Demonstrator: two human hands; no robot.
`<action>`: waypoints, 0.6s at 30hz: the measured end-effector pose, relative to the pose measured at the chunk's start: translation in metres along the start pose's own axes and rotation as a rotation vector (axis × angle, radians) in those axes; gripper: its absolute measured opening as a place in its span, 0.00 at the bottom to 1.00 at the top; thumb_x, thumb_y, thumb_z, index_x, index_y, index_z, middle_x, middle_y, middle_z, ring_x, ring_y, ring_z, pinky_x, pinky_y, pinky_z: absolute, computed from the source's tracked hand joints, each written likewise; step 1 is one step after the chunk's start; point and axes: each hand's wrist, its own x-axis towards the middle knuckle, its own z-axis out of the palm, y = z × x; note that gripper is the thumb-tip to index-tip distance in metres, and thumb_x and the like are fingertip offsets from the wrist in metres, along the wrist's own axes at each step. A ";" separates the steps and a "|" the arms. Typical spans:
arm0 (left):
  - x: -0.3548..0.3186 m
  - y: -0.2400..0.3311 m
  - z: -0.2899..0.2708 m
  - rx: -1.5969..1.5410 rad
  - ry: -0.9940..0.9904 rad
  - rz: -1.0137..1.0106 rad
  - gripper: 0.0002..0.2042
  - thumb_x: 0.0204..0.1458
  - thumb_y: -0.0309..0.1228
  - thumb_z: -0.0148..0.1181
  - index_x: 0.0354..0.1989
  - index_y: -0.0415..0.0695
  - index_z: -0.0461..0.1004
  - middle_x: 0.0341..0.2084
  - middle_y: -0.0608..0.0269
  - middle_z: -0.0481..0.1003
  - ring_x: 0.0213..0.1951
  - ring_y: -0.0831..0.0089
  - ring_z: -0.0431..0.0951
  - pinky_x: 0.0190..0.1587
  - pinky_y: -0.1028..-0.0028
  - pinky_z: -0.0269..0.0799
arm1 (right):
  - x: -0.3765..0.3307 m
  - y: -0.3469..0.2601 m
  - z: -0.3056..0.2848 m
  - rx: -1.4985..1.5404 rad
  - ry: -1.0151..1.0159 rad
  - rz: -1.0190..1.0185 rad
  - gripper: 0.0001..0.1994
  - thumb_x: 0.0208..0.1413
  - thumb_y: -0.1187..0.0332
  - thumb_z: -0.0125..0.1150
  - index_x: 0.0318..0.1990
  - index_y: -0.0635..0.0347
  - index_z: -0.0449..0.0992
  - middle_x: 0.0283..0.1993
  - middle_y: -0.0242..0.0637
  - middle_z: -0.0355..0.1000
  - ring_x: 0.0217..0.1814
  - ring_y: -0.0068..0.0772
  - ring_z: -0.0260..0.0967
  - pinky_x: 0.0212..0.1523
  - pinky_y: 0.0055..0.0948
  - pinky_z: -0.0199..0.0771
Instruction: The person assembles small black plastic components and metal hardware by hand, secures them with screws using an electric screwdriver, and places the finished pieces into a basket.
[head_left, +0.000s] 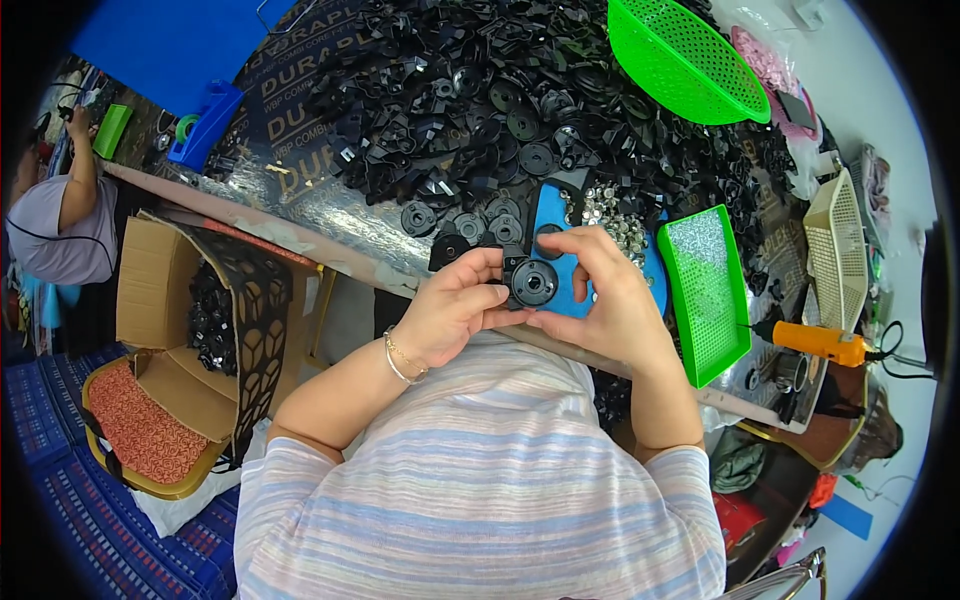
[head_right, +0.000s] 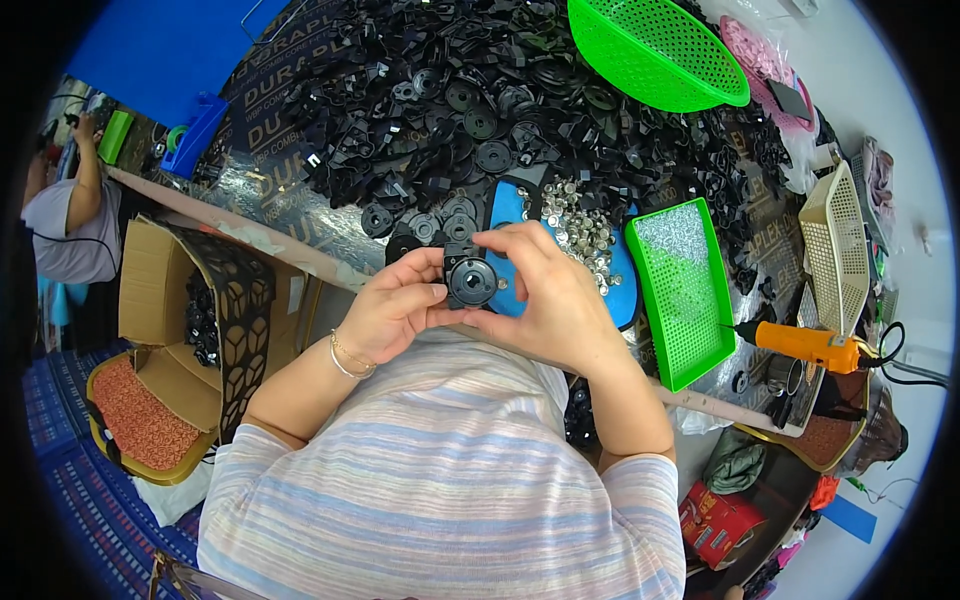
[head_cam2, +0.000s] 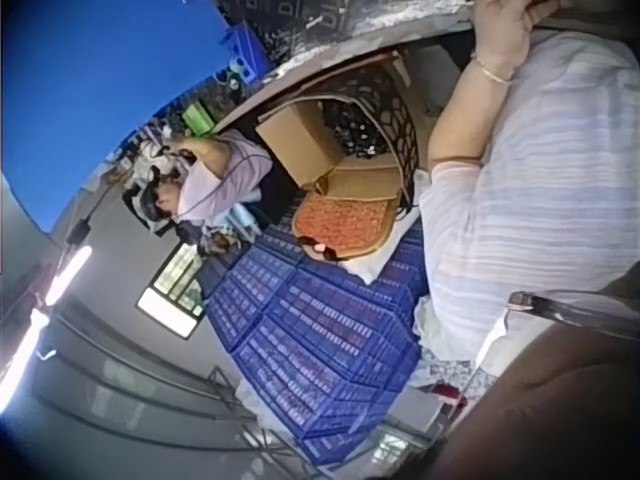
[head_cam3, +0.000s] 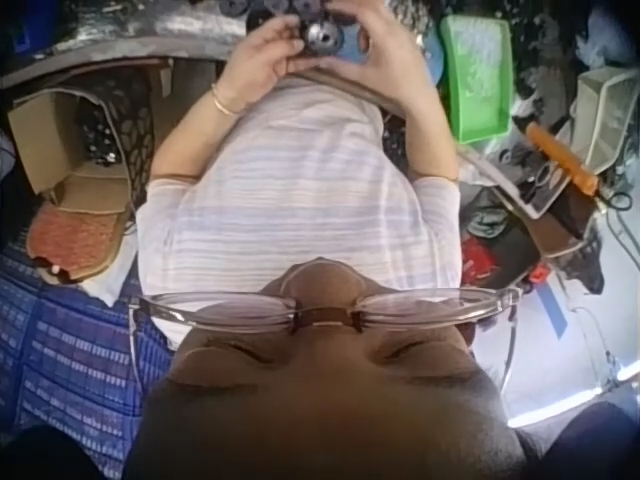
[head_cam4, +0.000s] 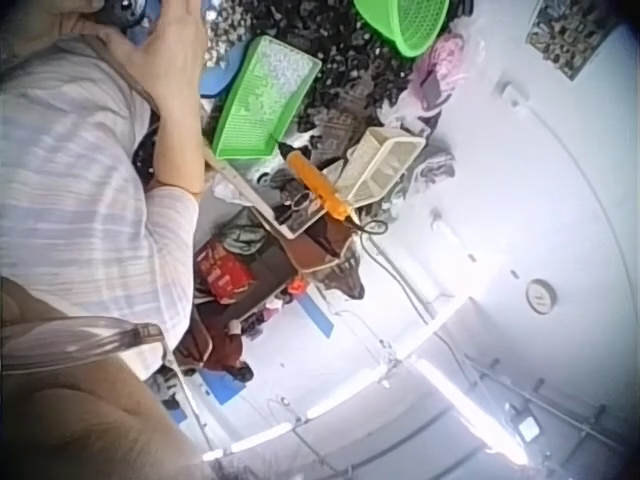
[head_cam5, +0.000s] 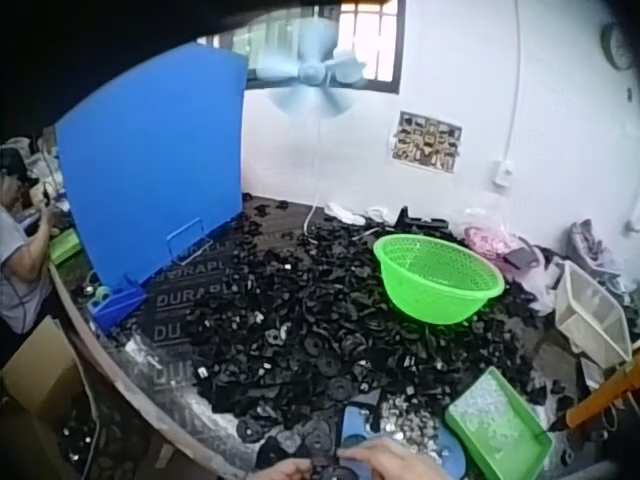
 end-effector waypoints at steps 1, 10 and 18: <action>0.000 -0.001 0.000 0.000 0.000 0.001 0.15 0.53 0.20 0.43 0.50 0.39 0.61 0.46 0.57 0.68 0.50 0.69 0.69 0.50 0.66 0.71 | -0.002 0.002 0.002 -0.053 0.024 0.007 0.30 0.27 0.75 0.70 0.46 0.56 0.70 0.41 0.33 0.66 0.21 0.21 0.58 0.22 0.18 0.61; 0.000 -0.001 0.010 0.026 -0.026 -0.011 0.15 0.53 0.19 0.43 0.49 0.40 0.59 0.44 0.62 0.64 0.47 0.74 0.69 0.50 0.69 0.71 | -0.012 0.007 0.004 -0.186 0.118 -0.016 0.23 0.29 0.67 0.71 0.40 0.56 0.74 0.35 0.31 0.69 0.20 0.23 0.62 0.20 0.21 0.65; 0.001 -0.004 0.011 0.036 -0.048 -0.002 0.14 0.53 0.18 0.42 0.49 0.41 0.60 0.44 0.64 0.64 0.47 0.76 0.68 0.50 0.69 0.71 | -0.015 0.008 0.002 -0.226 0.109 -0.036 0.24 0.31 0.67 0.69 0.43 0.53 0.74 0.38 0.31 0.70 0.21 0.26 0.67 0.22 0.22 0.70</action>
